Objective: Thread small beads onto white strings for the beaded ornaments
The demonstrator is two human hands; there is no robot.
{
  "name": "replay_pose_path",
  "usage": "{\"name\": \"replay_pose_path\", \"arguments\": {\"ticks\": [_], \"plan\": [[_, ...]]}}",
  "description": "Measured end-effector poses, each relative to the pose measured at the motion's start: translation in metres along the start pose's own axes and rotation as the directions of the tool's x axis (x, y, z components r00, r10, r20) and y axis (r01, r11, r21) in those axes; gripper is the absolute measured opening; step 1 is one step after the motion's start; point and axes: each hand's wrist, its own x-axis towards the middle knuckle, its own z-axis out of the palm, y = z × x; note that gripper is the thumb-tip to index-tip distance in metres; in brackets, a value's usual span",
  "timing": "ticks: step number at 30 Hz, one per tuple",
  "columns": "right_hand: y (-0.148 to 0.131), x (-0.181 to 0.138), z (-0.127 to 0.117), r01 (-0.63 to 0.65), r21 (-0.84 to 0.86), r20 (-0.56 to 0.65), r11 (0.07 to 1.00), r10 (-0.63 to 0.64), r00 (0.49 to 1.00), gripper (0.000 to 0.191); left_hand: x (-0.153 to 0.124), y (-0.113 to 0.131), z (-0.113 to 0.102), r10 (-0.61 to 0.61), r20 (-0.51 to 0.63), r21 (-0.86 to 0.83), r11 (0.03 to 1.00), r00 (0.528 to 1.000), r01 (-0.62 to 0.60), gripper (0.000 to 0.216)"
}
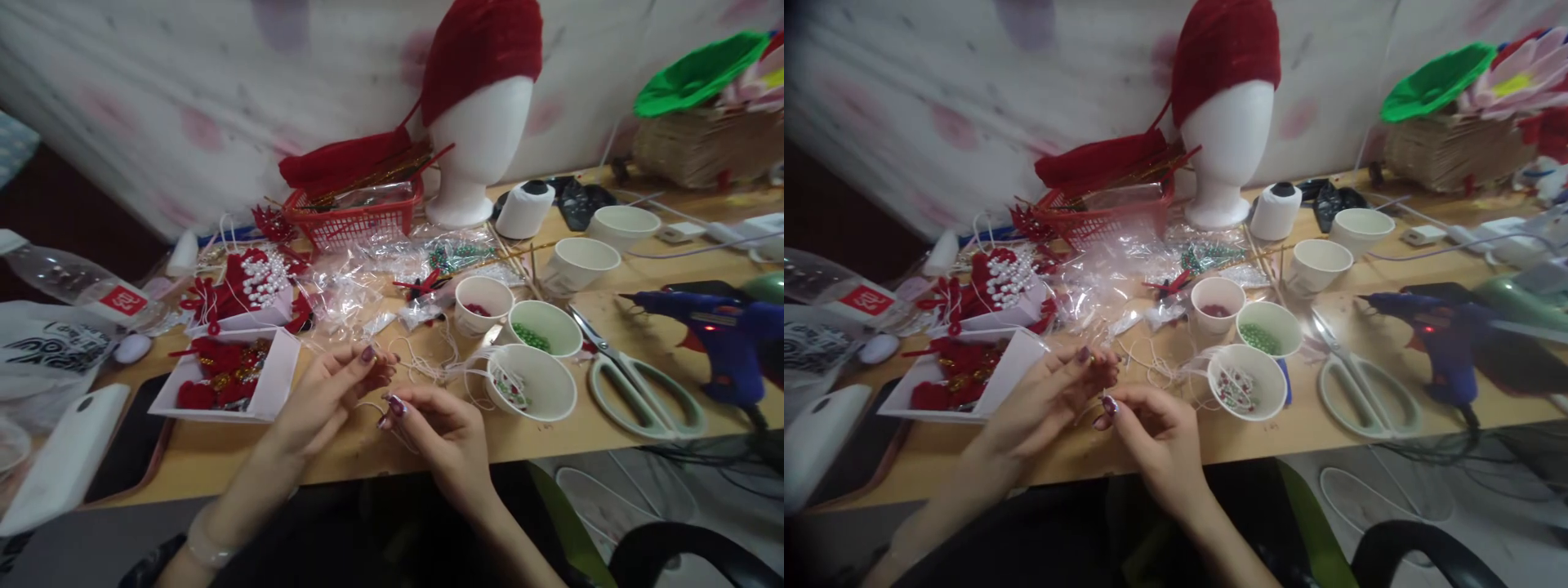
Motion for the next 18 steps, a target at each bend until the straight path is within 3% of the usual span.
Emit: {"name": "replay_pose_path", "arguments": {"ticks": [3, 6, 18], "plan": [[-0.002, 0.003, 0.001, 0.002, 0.010, -0.003, 1.000, -0.002, 1.000, 0.009, 0.004, -0.012, -0.003, -0.169, 0.063, -0.148, 0.973, 0.984, 0.177, 0.031], [-0.003, 0.005, 0.003, -0.020, 0.025, -0.022, 0.999, 0.021, 1.000, 0.009, 0.006, -0.017, -0.004, -0.230, 0.151, -0.222, 0.940, 0.961, 0.260, 0.026], [-0.003, 0.009, 0.002, -0.128, 0.013, -0.036, 0.992, 0.128, 0.991, 0.012, 0.010, -0.027, -0.011, -0.235, 0.201, -0.230, 0.932, 0.951, 0.279, 0.022]]}}
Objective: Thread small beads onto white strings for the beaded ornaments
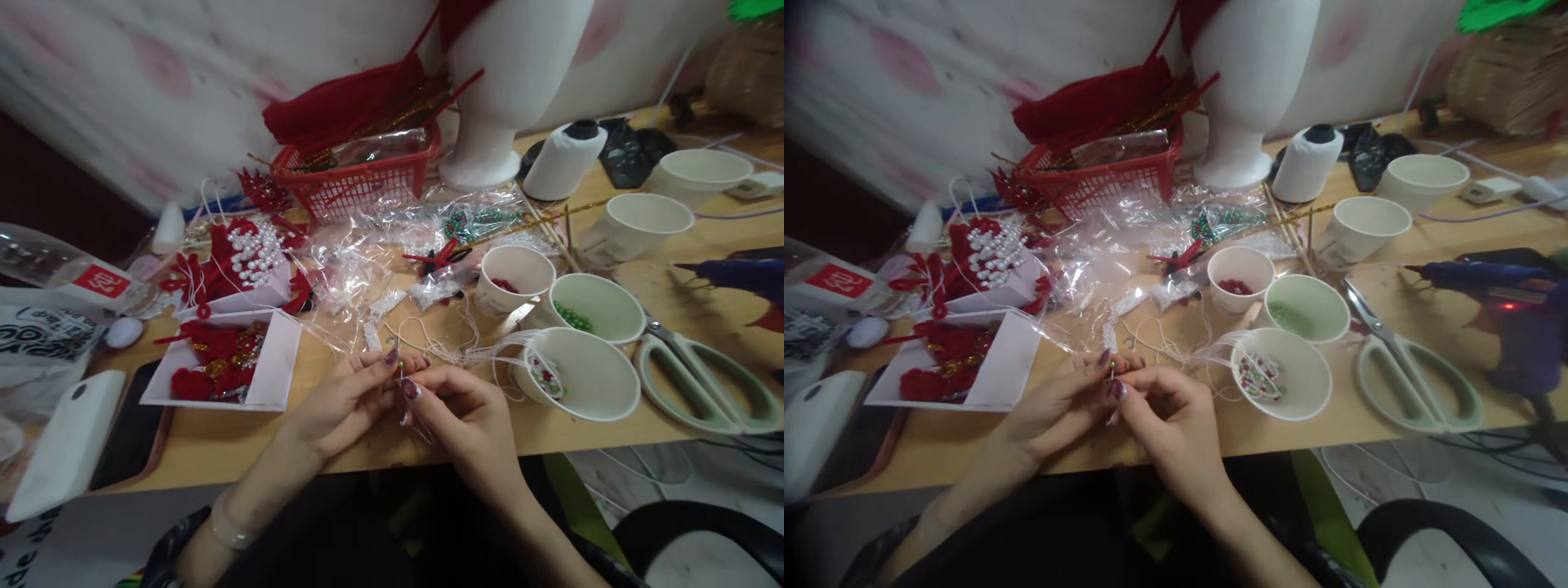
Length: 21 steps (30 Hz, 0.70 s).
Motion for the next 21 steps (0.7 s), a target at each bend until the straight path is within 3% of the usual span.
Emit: {"name": "replay_pose_path", "arguments": {"ticks": [13, 21], "plan": [[-0.0026, 0.0012, 0.0007, -0.025, -0.042, 0.003, 0.999, 0.025, 1.000, 0.022, -0.0010, 0.0013, 0.0008, -0.003, -0.030, 0.039, 0.999, 1.000, 0.004, 0.021], [-0.0002, 0.0007, 0.0005, -0.020, -0.030, -0.028, 0.999, 0.019, 0.999, 0.015, -0.0005, -0.0011, -0.0007, 0.051, -0.031, 0.013, 0.999, 0.998, -0.051, 0.019]]}}
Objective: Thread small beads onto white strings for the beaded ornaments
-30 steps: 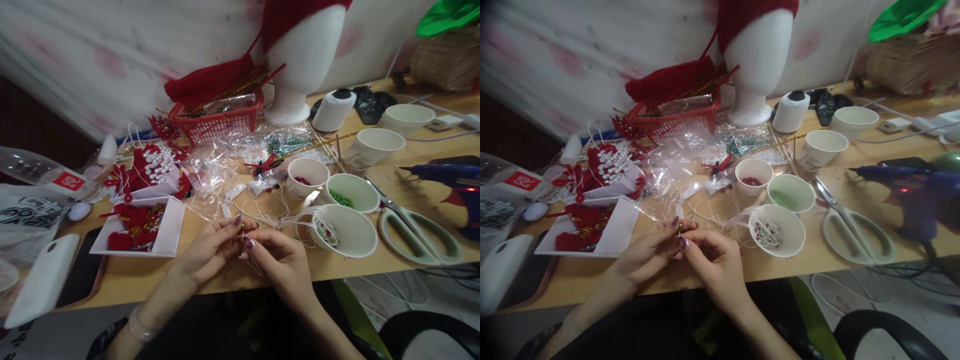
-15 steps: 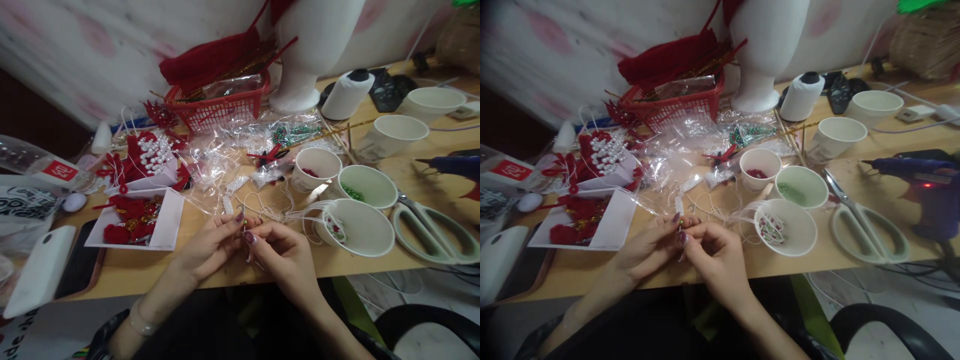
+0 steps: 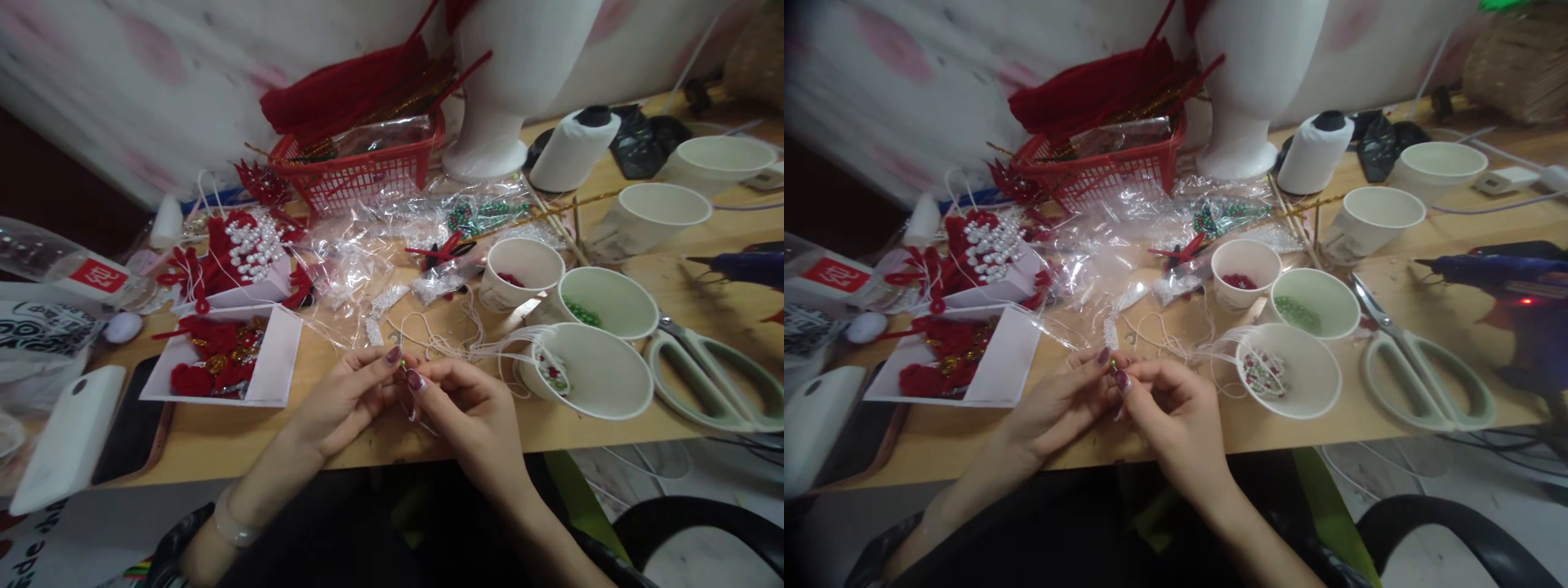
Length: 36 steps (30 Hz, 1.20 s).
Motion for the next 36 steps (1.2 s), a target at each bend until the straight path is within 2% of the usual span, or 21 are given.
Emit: {"name": "replay_pose_path", "arguments": {"ticks": [6, 19, 25, 29, 33, 36], "plan": [[-0.001, 0.000, 0.001, 0.009, -0.007, -0.026, 1.000, -0.010, 1.000, 0.012, -0.002, -0.002, 0.000, 0.043, -0.029, 0.049, 0.998, 0.999, -0.041, 0.020], [0.000, -0.001, -0.001, 0.034, -0.021, -0.018, 0.999, -0.035, 0.999, 0.009, -0.002, -0.003, -0.001, 0.084, -0.055, 0.031, 0.996, 0.995, -0.083, 0.020], [0.002, -0.001, 0.000, 0.031, 0.006, -0.006, 1.000, -0.031, 1.000, 0.005, -0.004, -0.003, -0.002, 0.212, -0.089, 0.166, 0.967, 0.973, -0.195, 0.020], [0.004, -0.002, 0.000, 0.014, 0.023, -0.011, 1.000, -0.014, 1.000, 0.008, -0.005, -0.004, -0.004, 0.249, -0.098, 0.224, 0.949, 0.963, -0.223, 0.022], [0.004, -0.002, 0.000, 0.025, 0.054, -0.004, 0.998, -0.025, 1.000, 0.007, -0.004, -0.005, -0.008, 0.325, -0.038, 0.343, 0.892, 0.945, -0.293, 0.015], [0.003, -0.002, 0.000, 0.039, 0.060, -0.006, 0.997, -0.039, 0.999, 0.007, -0.006, -0.003, -0.011, 0.434, 0.051, 0.507, 0.765, 0.900, -0.397, 0.007]]}}
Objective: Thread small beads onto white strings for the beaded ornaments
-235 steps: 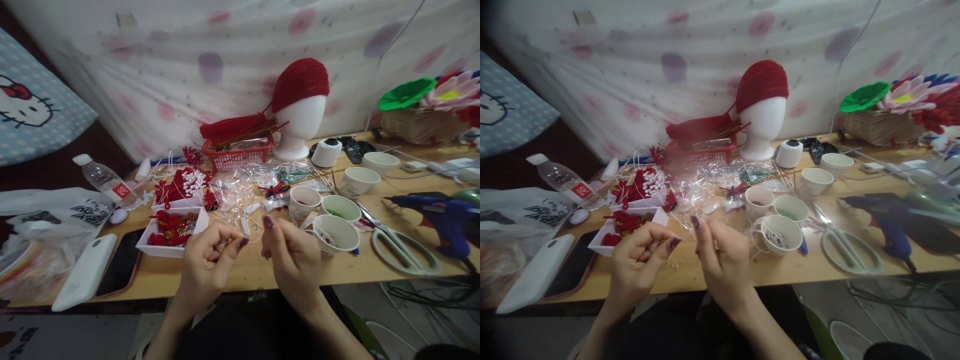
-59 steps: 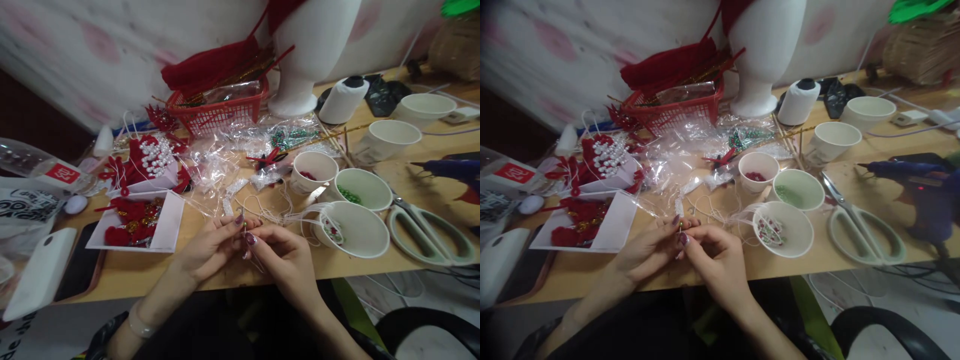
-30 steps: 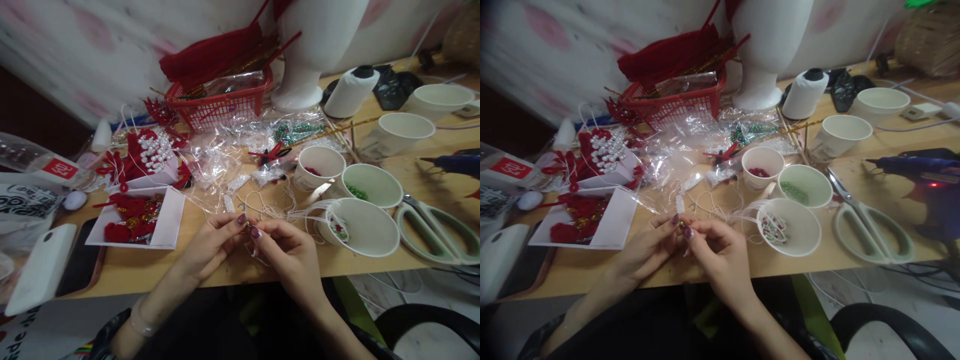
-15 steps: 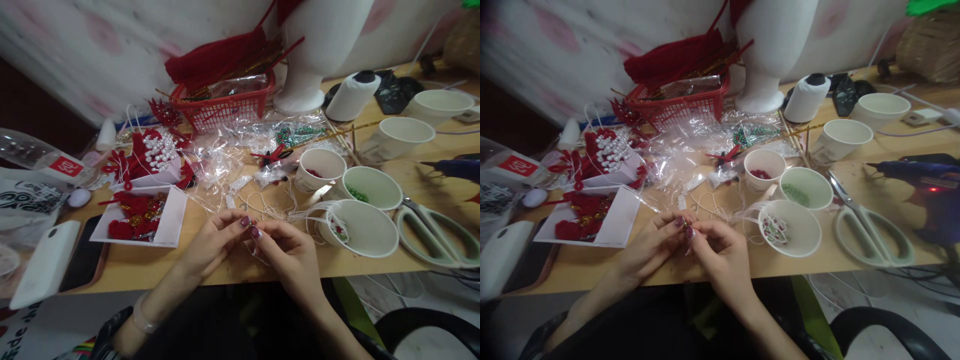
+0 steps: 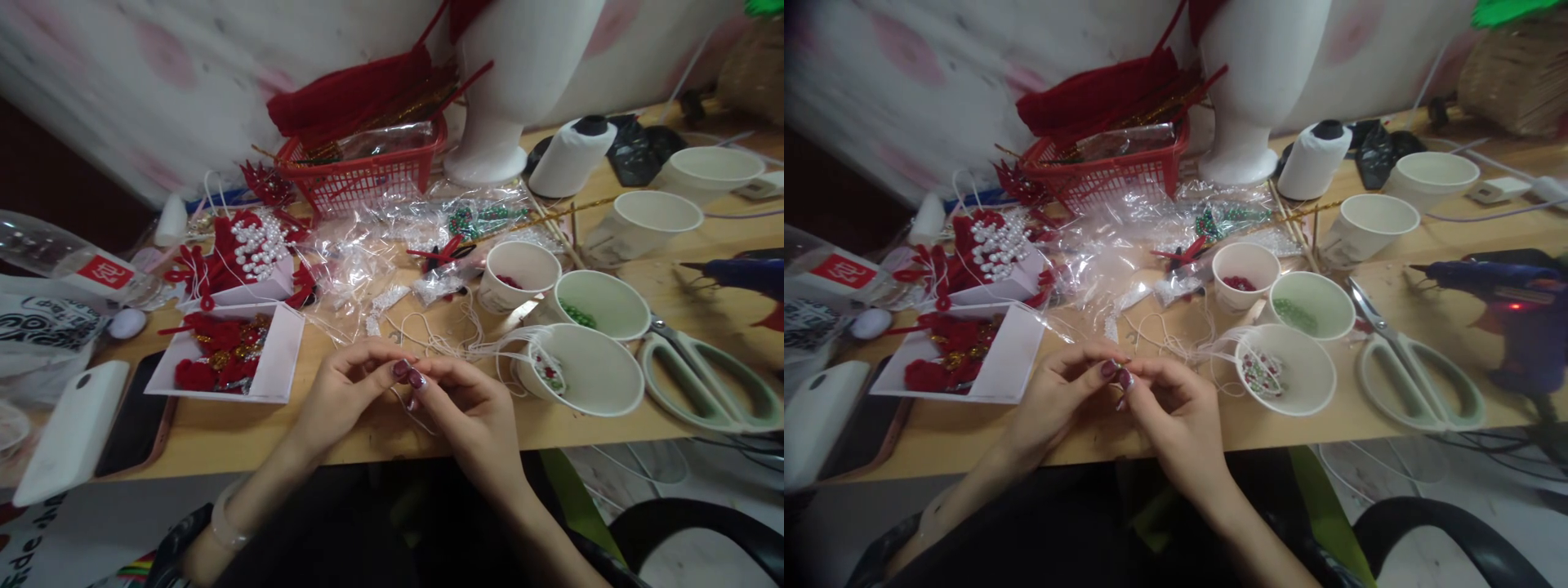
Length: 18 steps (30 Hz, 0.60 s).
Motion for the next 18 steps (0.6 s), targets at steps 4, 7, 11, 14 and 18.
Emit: {"name": "replay_pose_path", "arguments": {"ticks": [4, 7, 11, 14, 18], "plan": [[-0.0012, -0.0002, -0.0012, 0.011, 0.004, 0.006, 1.000, -0.011, 1.000, 0.010, -0.0018, 0.0041, -0.0038, 0.204, 0.040, 0.258, 0.944, 0.978, -0.208, 0.008], [-0.0011, -0.0007, -0.0013, 0.024, 0.005, 0.031, 1.000, -0.024, 0.999, 0.013, -0.0031, 0.0047, -0.0055, 0.350, 0.069, 0.397, 0.850, 0.934, -0.347, 0.013], [-0.0005, -0.0019, -0.0015, 0.091, -0.035, 0.053, 0.995, -0.089, 0.995, 0.018, -0.0034, 0.0022, -0.0071, 0.523, 0.137, 0.495, 0.700, 0.841, -0.516, 0.017], [-0.0001, -0.0023, -0.0027, 0.137, -0.108, 0.051, 0.985, -0.132, 0.990, 0.016, -0.0035, 0.0016, -0.0074, 0.607, 0.162, 0.535, 0.609, 0.778, -0.586, 0.018], [0.0003, -0.0011, -0.0036, 0.158, -0.144, 0.053, 0.977, -0.152, 0.987, 0.015, -0.0047, 0.0011, -0.0080, 0.659, 0.187, 0.568, 0.533, 0.729, -0.627, 0.019]]}}
